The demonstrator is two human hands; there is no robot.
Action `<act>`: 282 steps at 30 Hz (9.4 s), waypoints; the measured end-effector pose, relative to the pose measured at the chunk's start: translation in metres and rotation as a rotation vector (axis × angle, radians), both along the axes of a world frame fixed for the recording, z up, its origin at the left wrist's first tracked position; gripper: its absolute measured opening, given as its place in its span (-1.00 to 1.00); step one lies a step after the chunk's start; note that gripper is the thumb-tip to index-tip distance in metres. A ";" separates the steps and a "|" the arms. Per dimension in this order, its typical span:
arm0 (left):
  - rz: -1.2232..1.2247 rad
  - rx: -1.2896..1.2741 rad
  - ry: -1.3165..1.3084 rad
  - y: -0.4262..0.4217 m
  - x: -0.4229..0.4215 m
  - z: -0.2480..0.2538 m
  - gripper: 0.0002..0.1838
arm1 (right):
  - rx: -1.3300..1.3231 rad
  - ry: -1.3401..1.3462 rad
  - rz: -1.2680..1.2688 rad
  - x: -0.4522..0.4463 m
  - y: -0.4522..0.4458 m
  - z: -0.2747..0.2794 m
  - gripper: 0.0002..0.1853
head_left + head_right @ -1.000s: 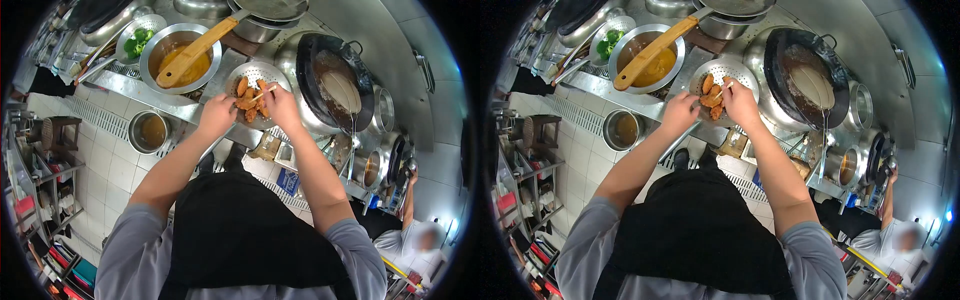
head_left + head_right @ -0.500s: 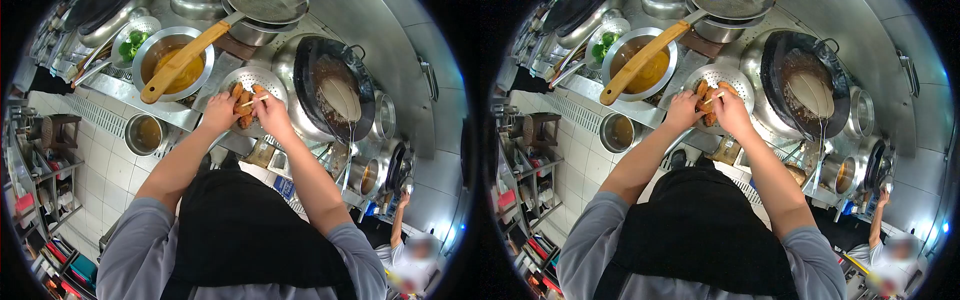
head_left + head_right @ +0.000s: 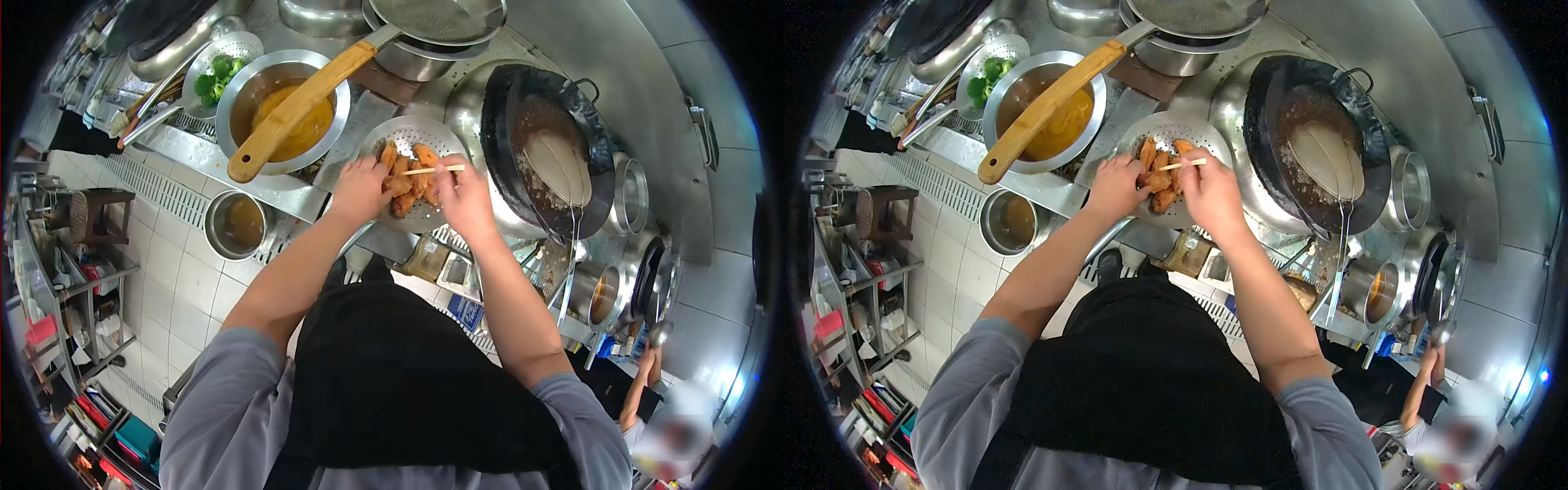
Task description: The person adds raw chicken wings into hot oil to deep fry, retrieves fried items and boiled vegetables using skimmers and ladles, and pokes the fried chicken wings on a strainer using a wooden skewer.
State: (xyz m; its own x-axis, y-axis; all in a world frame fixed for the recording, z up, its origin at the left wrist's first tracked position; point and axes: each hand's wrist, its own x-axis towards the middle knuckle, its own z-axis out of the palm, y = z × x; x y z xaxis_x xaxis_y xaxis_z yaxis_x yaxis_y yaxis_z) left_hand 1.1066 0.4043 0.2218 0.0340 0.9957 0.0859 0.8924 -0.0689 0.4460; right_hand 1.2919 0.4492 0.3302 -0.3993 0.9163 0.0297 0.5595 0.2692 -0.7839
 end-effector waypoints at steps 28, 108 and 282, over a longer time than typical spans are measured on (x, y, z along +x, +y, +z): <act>-0.144 0.100 -0.011 0.002 -0.032 -0.002 -0.72 | -0.059 0.206 -0.030 -0.010 -0.011 -0.043 -0.89; 0.045 0.053 -0.230 -0.039 0.010 0.011 -0.35 | -0.305 0.286 -0.197 0.037 -0.028 -0.031 -0.80; -0.039 0.292 -0.087 0.045 0.021 0.007 -0.22 | 0.058 -0.019 0.041 0.002 0.025 -0.063 -0.80</act>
